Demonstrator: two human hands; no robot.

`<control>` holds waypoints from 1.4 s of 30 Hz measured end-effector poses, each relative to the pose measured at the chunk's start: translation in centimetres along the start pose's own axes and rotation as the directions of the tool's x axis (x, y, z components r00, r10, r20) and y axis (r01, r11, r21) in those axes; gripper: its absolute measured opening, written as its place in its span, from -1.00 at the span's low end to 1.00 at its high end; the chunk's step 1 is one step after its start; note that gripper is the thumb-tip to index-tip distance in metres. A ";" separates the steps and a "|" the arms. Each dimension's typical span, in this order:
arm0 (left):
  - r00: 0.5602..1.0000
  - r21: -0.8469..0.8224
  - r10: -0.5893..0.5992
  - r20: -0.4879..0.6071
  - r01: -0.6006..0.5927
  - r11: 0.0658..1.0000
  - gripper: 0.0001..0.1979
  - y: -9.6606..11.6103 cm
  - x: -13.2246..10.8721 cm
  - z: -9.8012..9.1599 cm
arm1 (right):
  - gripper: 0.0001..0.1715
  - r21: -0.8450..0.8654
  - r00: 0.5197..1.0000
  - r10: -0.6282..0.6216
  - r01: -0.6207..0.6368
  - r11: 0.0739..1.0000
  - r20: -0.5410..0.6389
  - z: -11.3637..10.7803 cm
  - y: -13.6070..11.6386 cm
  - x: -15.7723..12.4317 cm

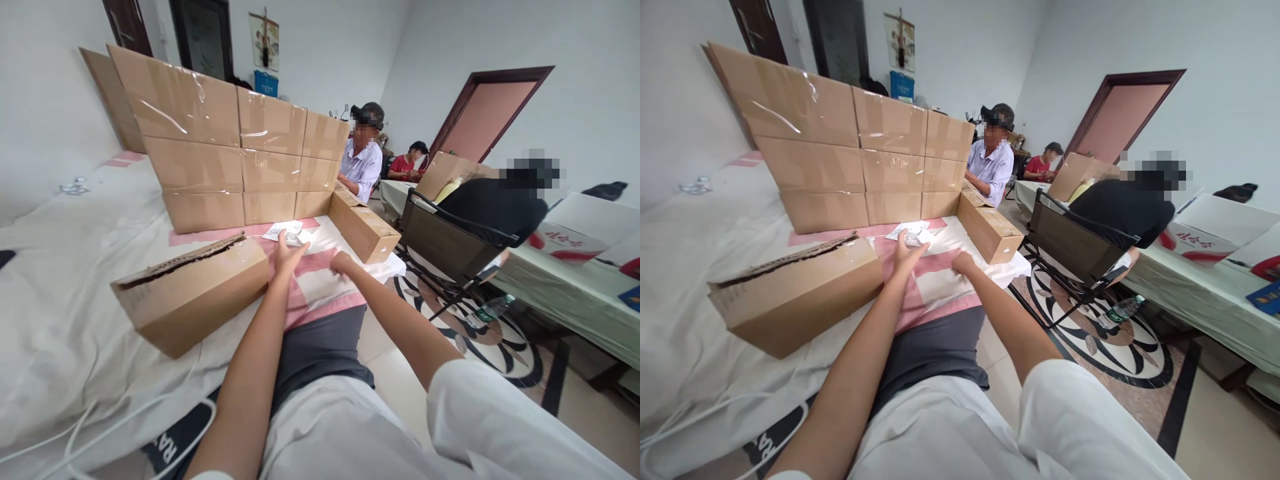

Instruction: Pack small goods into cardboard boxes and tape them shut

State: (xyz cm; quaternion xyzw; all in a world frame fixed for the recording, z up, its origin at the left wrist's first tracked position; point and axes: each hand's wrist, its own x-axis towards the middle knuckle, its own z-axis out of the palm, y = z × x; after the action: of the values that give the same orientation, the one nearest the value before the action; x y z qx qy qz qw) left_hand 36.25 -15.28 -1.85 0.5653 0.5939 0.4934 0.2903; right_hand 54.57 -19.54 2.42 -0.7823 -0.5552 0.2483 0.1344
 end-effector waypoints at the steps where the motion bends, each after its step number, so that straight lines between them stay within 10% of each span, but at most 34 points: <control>1: 1.000 -0.001 0.015 -0.001 -0.015 1.000 -0.09 -0.2 0.0 -0.1 | -0.53 0.062 1.000 0.008 -0.009 0.998 0.014 -0.3 1.0 -0.1; 10: 0.989 0.108 0.144 -0.036 -0.140 0.984 0.01 -0.4 -1.0 1.4 | -0.68 0.585 0.996 -0.079 0.081 0.807 -0.029 -0.2 7.3 0.3; 15: 0.970 0.201 0.245 -0.011 -0.238 0.950 0.05 -0.8 -1.0 1.5 | -0.40 0.750 0.983 -0.156 0.173 0.638 -0.094 0.5 7.5 0.5; 33: 0.975 0.228 0.210 0.074 -0.221 0.948 -0.14 -0.7 -1.7 1.5 | -0.26 0.834 0.962 -0.213 0.255 0.490 -0.169 0.8 8.3 0.0; 42: 0.964 -0.102 0.202 0.171 -0.187 0.977 -0.56 4.5 -4.0 -1.2 | -0.18 0.831 0.900 -0.330 0.402 0.383 -0.283 -0.5 5.6 -3.8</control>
State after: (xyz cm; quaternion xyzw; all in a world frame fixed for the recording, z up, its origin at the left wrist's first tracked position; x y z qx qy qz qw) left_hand 37.65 -20.04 1.86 0.6503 0.4852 0.4913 0.3167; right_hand 58.35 -24.98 1.07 -0.4680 -0.5024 0.4320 0.5848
